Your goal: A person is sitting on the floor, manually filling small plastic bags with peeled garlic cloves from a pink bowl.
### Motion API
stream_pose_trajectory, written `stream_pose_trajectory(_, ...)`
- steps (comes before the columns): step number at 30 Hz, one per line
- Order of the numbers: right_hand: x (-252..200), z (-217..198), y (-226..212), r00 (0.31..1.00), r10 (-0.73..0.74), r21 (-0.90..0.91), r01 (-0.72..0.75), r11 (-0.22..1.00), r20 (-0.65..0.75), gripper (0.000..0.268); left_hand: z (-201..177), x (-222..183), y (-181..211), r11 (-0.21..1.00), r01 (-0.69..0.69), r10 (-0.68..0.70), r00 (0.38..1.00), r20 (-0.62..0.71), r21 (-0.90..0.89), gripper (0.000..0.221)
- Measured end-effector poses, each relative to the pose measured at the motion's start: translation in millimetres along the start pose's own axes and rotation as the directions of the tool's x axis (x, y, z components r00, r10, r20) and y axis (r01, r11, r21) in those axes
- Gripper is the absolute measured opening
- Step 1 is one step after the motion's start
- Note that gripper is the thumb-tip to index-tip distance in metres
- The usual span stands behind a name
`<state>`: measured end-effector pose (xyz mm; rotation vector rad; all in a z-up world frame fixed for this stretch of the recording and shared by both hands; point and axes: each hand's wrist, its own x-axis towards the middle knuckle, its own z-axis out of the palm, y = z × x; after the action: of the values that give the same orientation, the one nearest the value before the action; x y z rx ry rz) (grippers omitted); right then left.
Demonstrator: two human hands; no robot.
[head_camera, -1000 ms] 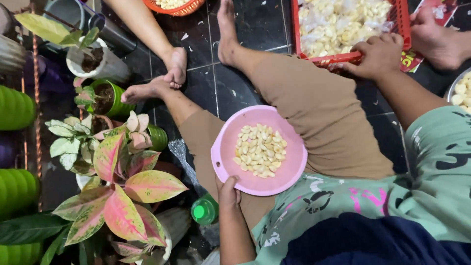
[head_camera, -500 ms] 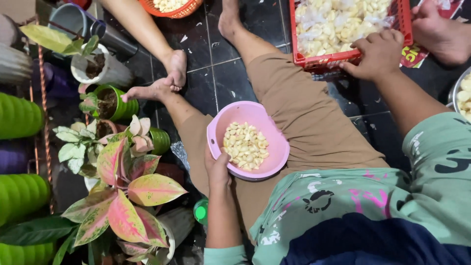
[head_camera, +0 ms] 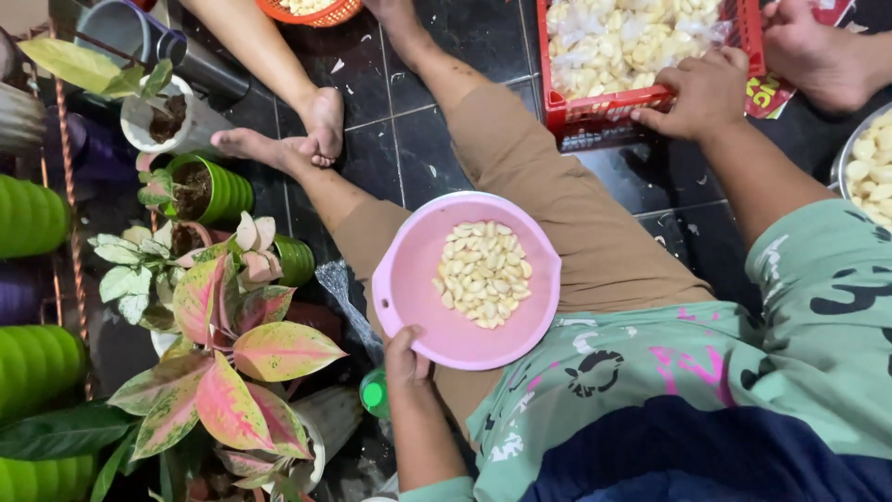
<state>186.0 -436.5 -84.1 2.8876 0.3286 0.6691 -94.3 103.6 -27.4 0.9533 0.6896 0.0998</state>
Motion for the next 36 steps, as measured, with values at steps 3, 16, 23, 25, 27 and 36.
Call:
stream_pose_trajectory(3,6,0,3,0.995,0.011,0.070,-0.018,0.997,0.099,0.065,-22,-10,4,1.000,-0.002,0.002,1.000,-0.019,0.011,0.077)
stream_pose_trajectory(16,-55,-53,-11,0.998,-0.044,0.199,0.033,0.979,0.052,0.055,22,-49,46,0.963,-0.033,0.059,0.994,-0.093,0.266,0.087)
stream_pose_trajectory(23,-79,-78,1,0.987,-0.157,0.282,0.154,0.947,-0.011,0.055,52,-70,72,0.920,-0.073,0.111,0.991,-0.077,0.386,0.098)
stream_pose_trajectory(25,-74,-79,-6,0.988,-0.136,0.293,0.152,0.944,-0.075,0.057,45,-67,72,0.876,-0.160,0.215,0.974,-0.073,0.454,0.104)
stream_pose_trajectory(27,-66,-80,-10,0.984,-0.113,0.297,0.150,0.943,-0.138,0.059,53,-70,74,0.823,-0.243,0.315,0.948,-0.056,0.514,0.109)
stream_pose_trajectory(36,-5,-50,-28,0.978,0.109,0.389,-0.173,0.905,0.180,0.067,93,-114,83,-0.237,-0.673,0.577,0.483,0.658,0.701,0.034)
